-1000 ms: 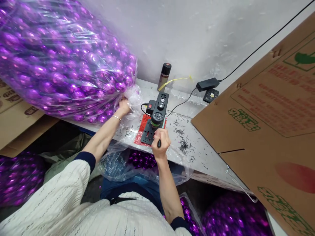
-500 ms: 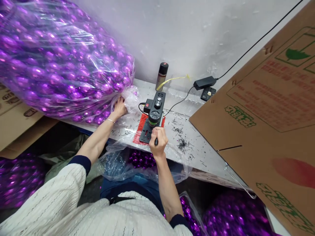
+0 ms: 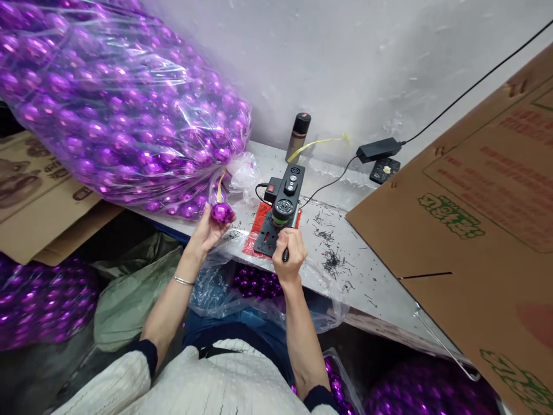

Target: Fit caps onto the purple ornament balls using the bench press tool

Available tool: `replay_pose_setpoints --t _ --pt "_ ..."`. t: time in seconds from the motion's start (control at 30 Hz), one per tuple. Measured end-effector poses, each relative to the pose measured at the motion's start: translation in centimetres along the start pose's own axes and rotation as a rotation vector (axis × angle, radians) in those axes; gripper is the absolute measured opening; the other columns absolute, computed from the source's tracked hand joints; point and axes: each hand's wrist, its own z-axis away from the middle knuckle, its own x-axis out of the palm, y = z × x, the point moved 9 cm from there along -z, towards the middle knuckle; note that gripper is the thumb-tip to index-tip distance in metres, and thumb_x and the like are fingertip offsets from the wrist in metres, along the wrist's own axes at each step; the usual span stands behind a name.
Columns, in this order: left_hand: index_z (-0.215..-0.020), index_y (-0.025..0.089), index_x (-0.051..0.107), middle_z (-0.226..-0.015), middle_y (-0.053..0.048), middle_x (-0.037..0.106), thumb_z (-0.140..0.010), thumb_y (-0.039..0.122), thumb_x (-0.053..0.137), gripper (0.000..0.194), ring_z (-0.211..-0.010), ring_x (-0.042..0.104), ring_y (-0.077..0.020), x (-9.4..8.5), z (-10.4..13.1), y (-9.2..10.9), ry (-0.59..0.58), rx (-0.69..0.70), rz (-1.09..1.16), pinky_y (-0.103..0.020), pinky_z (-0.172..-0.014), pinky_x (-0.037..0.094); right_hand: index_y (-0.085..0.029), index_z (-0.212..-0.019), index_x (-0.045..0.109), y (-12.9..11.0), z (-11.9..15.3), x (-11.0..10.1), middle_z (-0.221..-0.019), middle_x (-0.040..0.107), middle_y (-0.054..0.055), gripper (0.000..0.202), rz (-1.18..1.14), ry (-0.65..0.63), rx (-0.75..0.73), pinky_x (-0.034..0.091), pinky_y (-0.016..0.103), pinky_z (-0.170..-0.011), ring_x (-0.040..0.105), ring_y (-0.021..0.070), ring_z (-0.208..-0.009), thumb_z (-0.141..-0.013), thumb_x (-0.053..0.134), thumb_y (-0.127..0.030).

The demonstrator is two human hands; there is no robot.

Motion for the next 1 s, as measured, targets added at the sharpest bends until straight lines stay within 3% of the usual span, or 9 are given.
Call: replay_pose_setpoints --t 0.1,0.2,0.33,0.47,0.67,0.8,1.0 --pt "-0.098 0.014 0.068 -0.1 -0.01 0.073 -0.089 0.049 0.067 0.036 -0.09 0.072 -0.0189 0.6 2.2 -3.6 -0.026 -0.125 0.078 -0.029 -0.078 0.062 -0.022 -0.072 0.052 -0.2 -0.4 -0.1 -0.071 0.058 0.0 0.025 0.013 -0.011 -0.001 0.045 0.029 -0.067 0.057 0.0134 -0.07 -0.096 0.044 -0.017" --pt "-0.095 0.015 0.069 -0.098 -0.006 0.073 -0.079 0.029 0.08 0.024 -0.09 0.071 -0.0154 1.5 2.8 -5.6 -0.06 -0.116 0.073 -0.03 -0.089 0.059 -0.022 -0.072 0.051 -0.4 -0.9 -0.2 -0.071 0.058 0.0 0.025 0.033 -0.027 -0.005 0.045 0.029 -0.066 0.058 0.0132 -0.07 -0.096 0.044 -0.017" --pt "-0.105 0.016 0.069 -0.107 -0.007 0.073 -0.076 0.029 0.08 0.033 -0.095 0.071 -0.018 3.3 1.8 -7.2 -0.108 -0.073 -0.076 -0.036 -0.094 0.057 -0.022 -0.072 0.051 -0.7 -1.3 -0.4 -0.069 0.057 0.0 0.026 0.05 -0.024 -0.02 0.045 0.029 -0.066 0.057 0.0129 -0.068 -0.097 0.044 -0.017" --pt "-0.12 0.016 0.063 -0.112 -0.01 0.073 -0.073 0.029 0.083 0.053 -0.102 0.07 -0.0214 5.1 0.4 -7.6 -0.113 0.097 -0.409 -0.039 -0.1 0.052 -0.022 -0.073 0.051 -0.7 -1.3 -0.3 -0.07 0.058 0.0 0.025 0.048 -0.036 -0.028 0.045 0.028 -0.066 0.057 0.0128 -0.068 -0.096 0.044 -0.016" --pt "-0.123 0.021 0.064 -0.112 -0.01 0.071 -0.072 0.038 0.084 0.058 -0.105 0.067 -0.0291 7.4 0.7 -7.1 -0.173 0.456 -1.046 -0.044 -0.097 0.051 -0.022 -0.074 0.053 -0.6 -1.0 -0.3 -0.07 0.058 0.001 0.025 0.057 -0.055 -0.04 0.045 0.029 -0.066 0.058 0.0135 -0.069 -0.096 0.043 -0.017" --pt "-0.127 0.019 0.06 -0.122 -0.014 0.066 -0.076 0.035 0.081 0.058 -0.114 0.062 -0.0313 8.8 1.3 -7.2 -0.206 0.644 -1.204 -0.047 -0.1 0.048 -0.021 -0.075 0.053 -0.6 -0.9 -0.3 -0.071 0.059 0.001 0.024 0.05 -0.052 -0.034 0.045 0.029 -0.067 0.058 0.0137 -0.07 -0.096 0.044 -0.015" --pt "-0.135 0.022 0.055 -0.128 -0.013 0.059 -0.08 0.034 0.076 0.06 -0.121 0.057 -0.0313 9.9 1.6 -8.9 -0.213 0.721 -1.214 -0.047 -0.104 0.045 -0.021 -0.078 0.056 -0.6 -0.8 -0.3 -0.074 0.062 0.002 0.022 0.061 -0.083 -0.008 0.047 0.03 -0.069 0.06 0.0143 -0.071 -0.096 0.043 -0.016"
